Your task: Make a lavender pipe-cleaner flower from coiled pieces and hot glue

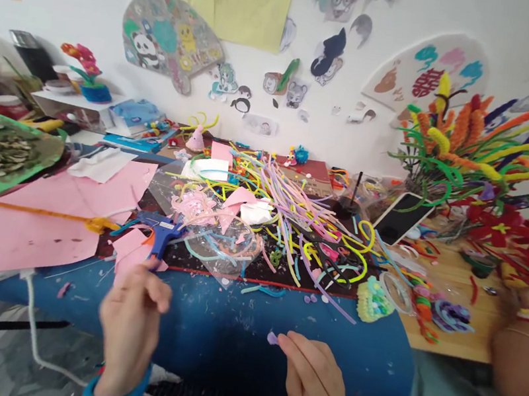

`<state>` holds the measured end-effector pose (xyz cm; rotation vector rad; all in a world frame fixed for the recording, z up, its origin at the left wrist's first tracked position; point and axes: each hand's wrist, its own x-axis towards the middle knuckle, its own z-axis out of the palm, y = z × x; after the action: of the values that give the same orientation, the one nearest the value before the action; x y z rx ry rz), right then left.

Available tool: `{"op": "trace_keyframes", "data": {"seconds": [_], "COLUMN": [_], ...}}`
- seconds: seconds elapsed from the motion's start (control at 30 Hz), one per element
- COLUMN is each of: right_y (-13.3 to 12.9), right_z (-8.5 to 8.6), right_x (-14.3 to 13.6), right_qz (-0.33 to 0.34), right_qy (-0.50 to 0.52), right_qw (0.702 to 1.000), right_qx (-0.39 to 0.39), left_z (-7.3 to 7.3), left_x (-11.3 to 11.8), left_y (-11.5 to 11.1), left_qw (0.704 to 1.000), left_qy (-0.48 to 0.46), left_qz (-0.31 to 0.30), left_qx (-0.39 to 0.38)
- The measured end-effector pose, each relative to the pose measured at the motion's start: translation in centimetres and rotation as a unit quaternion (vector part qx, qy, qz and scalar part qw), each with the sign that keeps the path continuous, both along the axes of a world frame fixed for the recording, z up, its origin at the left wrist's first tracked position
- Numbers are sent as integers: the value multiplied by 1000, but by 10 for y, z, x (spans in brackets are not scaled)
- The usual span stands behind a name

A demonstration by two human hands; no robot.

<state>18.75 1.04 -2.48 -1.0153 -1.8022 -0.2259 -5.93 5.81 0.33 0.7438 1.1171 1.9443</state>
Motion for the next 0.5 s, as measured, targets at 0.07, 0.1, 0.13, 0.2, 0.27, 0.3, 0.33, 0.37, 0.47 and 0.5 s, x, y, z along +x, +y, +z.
{"op": "trace_keyframes", "data": {"seconds": [0.07, 0.1, 0.13, 0.2, 0.27, 0.3, 0.33, 0.37, 0.47, 0.5], "right_y": [0, 0, 0, 0, -1, -2, -3, -4, -7, -8], "right_z": [4, 6, 8, 12, 14, 14, 13, 13, 9, 7], "right_x": [-2, -4, -6, -11, -16, -18, -19, -20, -23, -24], "right_qz": [0, -3, -6, -9, -7, -5, -4, -6, -19, -23], "right_qy": [-4, 0, 4, 8, -7, -20, -35, -46, -58, -57], "right_qw": [1000, 1000, 1000, 1000, 999, 999, 999, 998, 997, 997], "right_qx": [7, 12, 18, 28, 32, 34, 35, 39, 53, 57], "left_z": [7, 9, 9, 8, 3, 1, 0, -2, -3, -3], "left_x": [-15, -18, -17, -6, 12, 22, 31, 39, 50, 51], "left_y": [6, 5, 2, -8, -20, -25, -29, -32, -35, -36], "left_qw": [993, 992, 995, 985, 940, 921, 914, 910, 912, 915], "left_qy": [5, 18, 49, 143, 201, 211, 216, 226, 266, 274], "left_qz": [96, 97, 58, -94, -275, -327, -344, -347, -308, -293], "left_qx": [67, 75, 66, 16, 2, 12, 25, 35, 39, 41]}}
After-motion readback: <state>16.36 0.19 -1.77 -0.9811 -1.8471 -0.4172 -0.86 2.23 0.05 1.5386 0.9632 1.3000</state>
